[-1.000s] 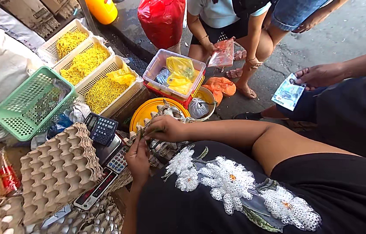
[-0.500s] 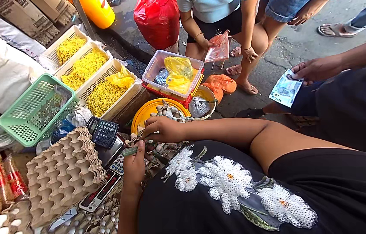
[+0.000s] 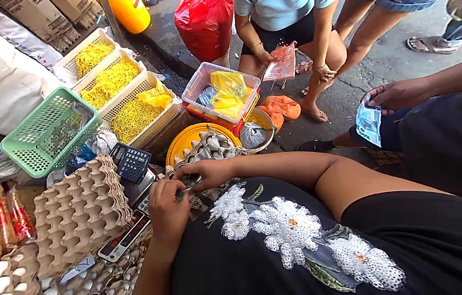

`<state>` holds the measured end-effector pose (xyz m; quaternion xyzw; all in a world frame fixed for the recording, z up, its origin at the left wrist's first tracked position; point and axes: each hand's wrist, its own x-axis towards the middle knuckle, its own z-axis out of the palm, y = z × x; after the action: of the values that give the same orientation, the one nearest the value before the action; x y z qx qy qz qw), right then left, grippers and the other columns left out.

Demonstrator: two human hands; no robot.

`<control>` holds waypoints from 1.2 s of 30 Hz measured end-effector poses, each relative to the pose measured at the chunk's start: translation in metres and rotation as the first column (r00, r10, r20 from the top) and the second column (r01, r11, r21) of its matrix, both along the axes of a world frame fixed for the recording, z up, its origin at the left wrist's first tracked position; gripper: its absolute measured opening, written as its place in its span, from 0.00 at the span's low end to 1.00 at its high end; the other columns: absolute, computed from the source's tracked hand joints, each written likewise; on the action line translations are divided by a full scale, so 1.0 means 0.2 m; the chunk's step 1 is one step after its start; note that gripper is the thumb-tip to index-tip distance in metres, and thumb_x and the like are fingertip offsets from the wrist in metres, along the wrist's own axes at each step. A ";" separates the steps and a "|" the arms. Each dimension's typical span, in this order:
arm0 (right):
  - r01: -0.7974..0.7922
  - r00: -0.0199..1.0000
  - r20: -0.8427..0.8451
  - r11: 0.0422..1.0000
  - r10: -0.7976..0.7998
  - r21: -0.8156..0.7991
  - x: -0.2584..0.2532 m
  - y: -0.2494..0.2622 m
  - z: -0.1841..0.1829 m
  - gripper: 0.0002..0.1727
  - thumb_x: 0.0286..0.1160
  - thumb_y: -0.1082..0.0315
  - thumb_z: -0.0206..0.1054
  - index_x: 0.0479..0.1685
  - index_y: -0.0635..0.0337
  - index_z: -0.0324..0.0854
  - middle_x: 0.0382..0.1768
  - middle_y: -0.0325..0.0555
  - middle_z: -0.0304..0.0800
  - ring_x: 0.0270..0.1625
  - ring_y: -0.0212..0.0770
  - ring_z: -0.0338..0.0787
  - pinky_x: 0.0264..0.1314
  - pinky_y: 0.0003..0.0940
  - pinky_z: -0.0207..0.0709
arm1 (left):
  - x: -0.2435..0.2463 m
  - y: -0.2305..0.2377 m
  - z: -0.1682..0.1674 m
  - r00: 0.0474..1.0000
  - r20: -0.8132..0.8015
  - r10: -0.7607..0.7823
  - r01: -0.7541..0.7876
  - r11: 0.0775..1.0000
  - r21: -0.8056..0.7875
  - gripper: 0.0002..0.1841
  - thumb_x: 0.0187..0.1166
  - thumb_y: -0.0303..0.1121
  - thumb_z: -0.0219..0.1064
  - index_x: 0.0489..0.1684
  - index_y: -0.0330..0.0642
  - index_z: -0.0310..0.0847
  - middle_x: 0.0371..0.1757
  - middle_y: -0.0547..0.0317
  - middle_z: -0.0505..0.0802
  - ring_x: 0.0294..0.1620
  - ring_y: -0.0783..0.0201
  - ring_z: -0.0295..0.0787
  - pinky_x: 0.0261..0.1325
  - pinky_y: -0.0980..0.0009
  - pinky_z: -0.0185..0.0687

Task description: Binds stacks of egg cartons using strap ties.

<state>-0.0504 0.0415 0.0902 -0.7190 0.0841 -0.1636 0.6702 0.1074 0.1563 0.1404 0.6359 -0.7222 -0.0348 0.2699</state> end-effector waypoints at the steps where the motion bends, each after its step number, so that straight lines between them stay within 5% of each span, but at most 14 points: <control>1: 0.003 0.999 -0.038 0.999 -0.001 0.050 0.02 0.00 -0.01 0.21 0.77 0.79 0.69 0.68 0.71 0.75 0.58 0.58 0.86 0.55 0.38 0.90 0.60 0.34 0.85 | 0.00 -0.03 -0.02 0.990 0.124 0.072 -0.061 0.994 -0.091 0.04 0.64 0.25 0.67 0.26 0.35 0.87 0.31 0.46 0.89 0.40 0.46 0.86 0.47 0.54 0.80; 3: 0.006 0.995 -0.102 0.990 0.008 0.139 0.06 -0.01 -0.01 0.17 0.81 0.80 0.63 0.67 0.73 0.74 0.58 0.58 0.85 0.53 0.36 0.88 0.60 0.33 0.82 | 0.03 -0.09 -0.07 0.952 0.241 0.191 -0.125 0.956 -0.266 0.06 0.70 0.25 0.64 0.32 0.32 0.88 0.30 0.41 0.87 0.39 0.39 0.86 0.48 0.48 0.78; 5: 0.039 0.995 -0.098 0.958 -0.011 0.285 0.06 -0.01 0.00 0.17 0.83 0.79 0.56 0.68 0.73 0.74 0.61 0.57 0.84 0.56 0.35 0.86 0.62 0.33 0.79 | 0.09 -0.12 -0.13 0.953 0.231 0.198 -0.096 0.916 -0.389 0.08 0.75 0.27 0.63 0.38 0.34 0.87 0.32 0.43 0.87 0.40 0.44 0.85 0.50 0.53 0.78; 8: 0.078 0.995 -0.091 0.919 -0.046 0.386 0.02 -0.05 0.04 0.23 0.96 0.59 0.44 0.57 0.69 0.79 0.51 0.44 0.83 0.52 0.27 0.83 0.62 0.30 0.78 | 0.12 -0.10 -0.14 0.969 0.212 0.124 -0.023 0.904 -0.427 0.12 0.76 0.35 0.68 0.30 0.34 0.83 0.27 0.45 0.84 0.34 0.48 0.84 0.43 0.58 0.80; 11: 0.097 0.971 -0.221 0.995 -0.087 0.037 0.00 -0.08 0.14 0.24 0.95 0.54 0.50 0.51 0.67 0.84 0.42 0.46 0.85 0.44 0.30 0.82 0.53 0.31 0.75 | 0.12 -0.09 -0.11 0.959 0.282 0.018 0.085 0.933 -0.350 0.18 0.80 0.36 0.63 0.17 0.36 0.79 0.20 0.47 0.83 0.27 0.49 0.86 0.33 0.59 0.80; 13: 0.096 0.969 -0.203 0.973 -0.140 -0.212 0.01 -0.10 0.18 0.21 0.92 0.57 0.57 0.43 0.69 0.85 0.37 0.50 0.84 0.41 0.38 0.82 0.49 0.37 0.75 | 0.13 -0.09 -0.09 0.947 0.322 0.000 0.100 0.951 -0.294 0.19 0.84 0.37 0.60 0.20 0.35 0.81 0.23 0.46 0.86 0.30 0.48 0.87 0.35 0.58 0.80; 16: 0.112 0.978 -0.123 0.925 -0.166 -0.362 0.01 -0.12 0.20 0.16 0.86 0.60 0.65 0.39 0.67 0.85 0.37 0.49 0.83 0.41 0.38 0.83 0.47 0.34 0.76 | 0.13 -0.08 -0.07 0.940 0.341 -0.004 0.066 0.983 -0.169 0.18 0.84 0.35 0.56 0.29 0.31 0.86 0.31 0.42 0.90 0.36 0.44 0.91 0.40 0.54 0.85; 21: 0.085 0.991 -0.019 0.719 -0.135 -0.690 0.01 -0.06 0.11 0.19 0.89 0.59 0.58 0.38 0.64 0.85 0.34 0.50 0.85 0.39 0.48 0.89 0.40 0.46 0.81 | 0.06 0.01 -0.09 0.964 0.259 -0.052 0.030 0.996 0.089 0.15 0.77 0.27 0.54 0.37 0.26 0.86 0.37 0.37 0.91 0.43 0.40 0.93 0.48 0.48 0.88; 26: -0.207 0.924 -0.382 0.857 0.012 -0.472 -0.09 -0.14 -0.11 0.24 0.93 0.60 0.53 0.35 0.71 0.83 0.31 0.56 0.84 0.40 0.54 0.87 0.49 0.56 0.76 | 0.28 0.18 -0.29 0.970 0.191 -0.149 0.080 0.942 0.327 0.24 0.89 0.39 0.51 0.33 0.27 0.87 0.35 0.38 0.92 0.42 0.39 0.94 0.46 0.43 0.89; 29: -0.147 0.928 -0.372 0.900 -0.018 -0.410 -0.10 -0.12 -0.14 0.22 0.92 0.62 0.54 0.39 0.74 0.84 0.36 0.60 0.87 0.45 0.56 0.89 0.54 0.58 0.79 | 0.27 0.21 -0.35 0.999 0.021 -0.043 0.034 0.940 0.340 0.22 0.89 0.36 0.52 0.37 0.27 0.88 0.38 0.37 0.92 0.44 0.39 0.94 0.49 0.43 0.88; 32: -0.019 0.948 -0.298 0.918 -0.110 -0.396 -0.08 -0.11 -0.08 0.17 0.89 0.63 0.59 0.47 0.69 0.88 0.45 0.57 0.90 0.50 0.51 0.90 0.60 0.53 0.83 | 0.28 0.23 -0.24 0.971 -0.227 0.074 -0.005 0.957 0.291 0.24 0.91 0.39 0.49 0.37 0.28 0.87 0.38 0.43 0.91 0.44 0.52 0.91 0.54 0.55 0.86; 36: -0.090 0.901 -0.433 0.963 -0.030 -0.253 0.00 -0.11 0.05 0.18 0.92 0.59 0.56 0.67 0.59 0.83 0.58 0.50 0.90 0.54 0.43 0.92 0.60 0.48 0.86 | 0.24 0.25 -0.18 0.893 -0.451 0.014 0.071 0.983 0.170 0.22 0.92 0.36 0.50 0.34 0.30 0.85 0.34 0.51 0.89 0.40 0.67 0.86 0.51 0.71 0.83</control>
<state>-0.0506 0.0195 0.1007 -0.8222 0.1967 0.0008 0.5341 0.1562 0.2058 0.1053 0.6218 -0.6433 -0.2505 0.3700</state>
